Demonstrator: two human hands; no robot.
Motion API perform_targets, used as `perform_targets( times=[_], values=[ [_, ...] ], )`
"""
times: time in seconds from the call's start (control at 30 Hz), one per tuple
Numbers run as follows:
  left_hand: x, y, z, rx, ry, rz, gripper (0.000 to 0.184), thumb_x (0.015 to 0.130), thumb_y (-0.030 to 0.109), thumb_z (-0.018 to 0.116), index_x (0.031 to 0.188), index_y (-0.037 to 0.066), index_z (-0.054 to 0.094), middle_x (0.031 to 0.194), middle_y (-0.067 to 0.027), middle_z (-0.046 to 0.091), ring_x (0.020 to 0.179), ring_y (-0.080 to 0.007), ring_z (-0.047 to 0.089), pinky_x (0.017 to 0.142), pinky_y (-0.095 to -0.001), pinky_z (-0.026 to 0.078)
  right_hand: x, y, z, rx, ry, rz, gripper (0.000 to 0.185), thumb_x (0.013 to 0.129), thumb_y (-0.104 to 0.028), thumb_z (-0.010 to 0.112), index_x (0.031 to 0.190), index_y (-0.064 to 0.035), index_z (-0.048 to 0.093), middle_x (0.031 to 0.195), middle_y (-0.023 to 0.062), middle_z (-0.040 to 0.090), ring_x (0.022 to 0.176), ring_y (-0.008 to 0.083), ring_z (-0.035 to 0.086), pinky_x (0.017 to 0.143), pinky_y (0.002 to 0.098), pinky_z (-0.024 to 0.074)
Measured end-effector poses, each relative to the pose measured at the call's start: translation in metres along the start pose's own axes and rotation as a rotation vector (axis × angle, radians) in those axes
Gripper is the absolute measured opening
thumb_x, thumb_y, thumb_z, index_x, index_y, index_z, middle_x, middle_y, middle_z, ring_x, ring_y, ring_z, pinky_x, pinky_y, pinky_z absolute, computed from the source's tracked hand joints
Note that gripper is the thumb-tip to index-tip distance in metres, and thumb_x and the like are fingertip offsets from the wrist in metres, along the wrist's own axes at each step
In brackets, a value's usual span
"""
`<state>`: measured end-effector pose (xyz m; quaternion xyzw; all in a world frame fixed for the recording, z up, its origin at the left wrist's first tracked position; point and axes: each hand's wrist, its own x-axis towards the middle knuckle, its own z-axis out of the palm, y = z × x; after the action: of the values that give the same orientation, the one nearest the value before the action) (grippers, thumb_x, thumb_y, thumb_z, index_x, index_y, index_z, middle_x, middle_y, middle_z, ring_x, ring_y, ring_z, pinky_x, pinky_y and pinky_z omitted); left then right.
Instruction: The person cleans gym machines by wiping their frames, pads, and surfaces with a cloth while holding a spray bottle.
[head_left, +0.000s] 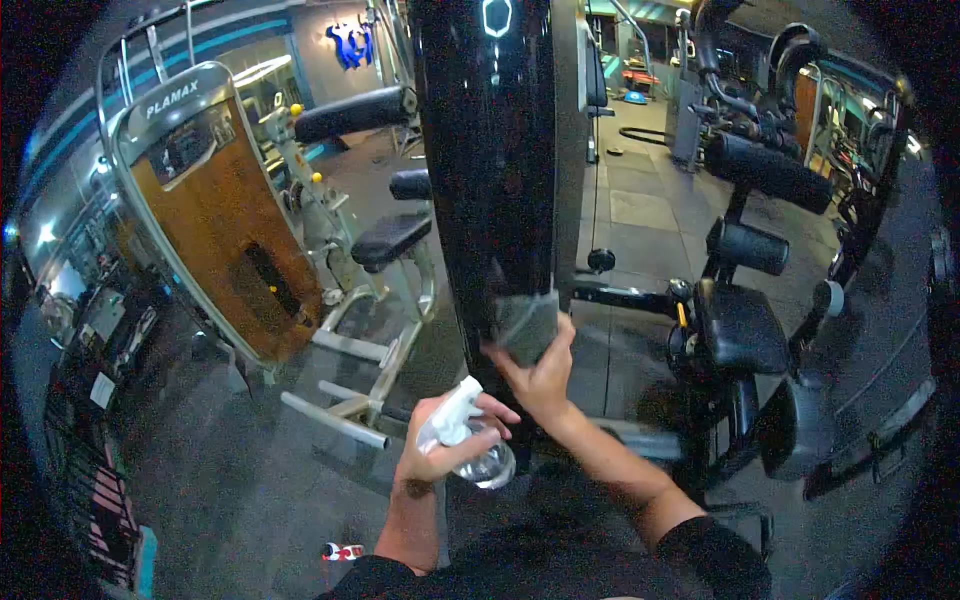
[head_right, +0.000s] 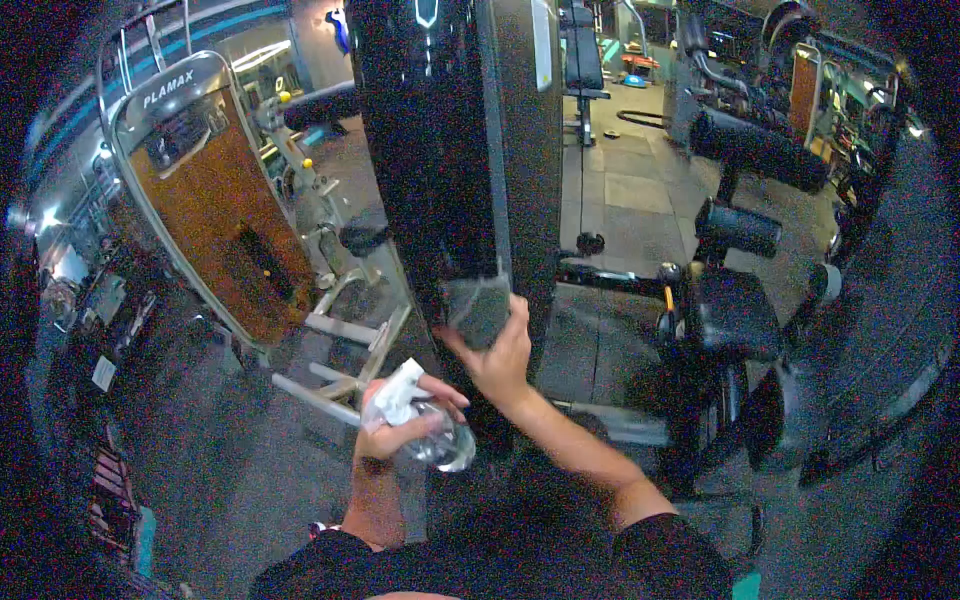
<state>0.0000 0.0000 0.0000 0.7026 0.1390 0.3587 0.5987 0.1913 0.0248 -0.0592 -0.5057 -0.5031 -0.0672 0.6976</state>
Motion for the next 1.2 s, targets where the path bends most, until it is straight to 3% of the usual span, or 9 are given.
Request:
perform_targets(
  times=[0.17,0.57,0.83,0.97,1.03,1.07,1.13,1.17,1.2],
  values=[
    [0.046,0.076,0.020,0.005,0.000,0.007,0.031,0.082,0.000,0.071,0.112,-0.007,0.071,0.097,-0.0153,0.076,0.088,-0.0195,0.074,0.082,-0.0330,0.057,0.053,-0.027,-0.014,-0.047,-0.041,0.062,0.080,0.076,-0.034,0.092,0.130,0.0000,0.044,0.110,0.0209,0.062,0.096,0.0433,0.066,0.083,0.0472,0.0531],
    [0.080,0.288,0.007,-0.063,0.183,-0.046,0.027,0.080,-0.002,0.073,0.106,-0.009,0.071,0.104,-0.0200,0.076,0.090,-0.0233,0.074,0.082,-0.0353,0.058,0.314,-0.210,-0.017,-0.122,0.049,0.015,0.066,0.081,-0.031,0.089,0.117,0.0062,0.049,0.093,0.0248,0.063,0.082,0.0478,0.063,0.072,0.0487,0.0500],
    [0.121,0.400,0.018,0.063,0.182,-0.068,0.026,0.084,-0.002,0.073,0.108,-0.008,0.070,0.103,-0.0185,0.075,0.090,-0.0217,0.074,0.080,-0.0342,0.058,0.462,-0.305,-0.023,-0.136,0.076,0.050,0.072,0.082,-0.048,0.085,0.116,0.0057,0.052,0.099,0.0278,0.066,0.088,0.0480,0.066,0.076,0.0489,0.0522],
    [0.139,0.426,0.028,0.020,0.233,-0.005,0.022,0.088,0.003,0.073,0.108,-0.006,0.070,0.103,-0.0156,0.075,0.087,-0.0172,0.072,0.077,-0.0313,0.057,0.553,-0.332,-0.036,-0.117,-0.058,0.306,0.088,0.083,-0.069,0.076,0.121,0.0086,0.055,0.112,0.0302,0.071,0.104,0.0402,0.071,0.087,0.0454,0.0538],
    [0.147,0.434,0.029,-0.013,0.181,0.001,0.022,0.088,0.003,0.073,0.108,-0.005,0.070,0.102,-0.0139,0.075,0.086,-0.0156,0.071,0.078,-0.0297,0.056,0.605,-0.339,-0.052,0.098,-0.319,0.670,0.089,0.082,-0.070,0.075,0.120,0.0089,0.060,0.110,0.0270,0.072,0.104,0.0329,0.071,0.092,0.0415,0.0528],
    [0.149,0.435,0.030,-0.011,0.162,-0.015,0.022,0.088,0.003,0.073,0.108,-0.005,0.070,0.100,-0.0128,0.074,0.086,-0.0148,0.070,0.078,-0.0287,0.055,0.602,-0.332,-0.048,0.084,-0.325,0.705,0.089,0.082,-0.070,0.075,0.120,0.0089,0.060,0.110,0.0270,0.072,0.104,0.0329,0.071,0.092,0.0415,0.0528],
    [0.152,0.431,0.035,-0.039,0.120,-0.043,0.021,0.087,0.003,0.073,0.107,-0.003,0.071,0.095,-0.0091,0.073,0.084,-0.0124,0.067,0.077,-0.0267,0.053,0.580,-0.315,-0.039,0.218,-0.125,0.457,0.094,0.082,-0.074,0.072,0.131,0.0052,0.060,0.114,0.0112,0.069,0.098,0.0209,0.066,0.089,0.0383,0.0523],
    [0.153,0.429,0.039,-0.069,0.123,-0.043,0.022,0.087,0.005,0.074,0.108,-0.002,0.071,0.095,-0.0081,0.073,0.082,-0.0113,0.066,0.076,-0.0263,0.052,0.561,-0.309,-0.034,0.075,0.005,0.419,0.077,0.087,-0.061,0.076,0.117,0.0081,0.063,0.103,0.0194,0.074,0.094,0.0248,0.069,0.090,0.0384,0.0527],
    [0.153,0.427,0.038,-0.044,0.059,-0.082,0.022,0.088,0.005,0.074,0.108,-0.002,0.070,0.097,-0.0080,0.073,0.083,-0.0113,0.066,0.076,-0.0266,0.053,0.535,-0.310,-0.031,0.160,-0.022,0.335,0.076,0.088,-0.058,0.076,0.122,0.0076,0.059,0.109,0.0207,0.072,0.099,0.0288,0.068,0.092,0.0403,0.0517]
  ],
)
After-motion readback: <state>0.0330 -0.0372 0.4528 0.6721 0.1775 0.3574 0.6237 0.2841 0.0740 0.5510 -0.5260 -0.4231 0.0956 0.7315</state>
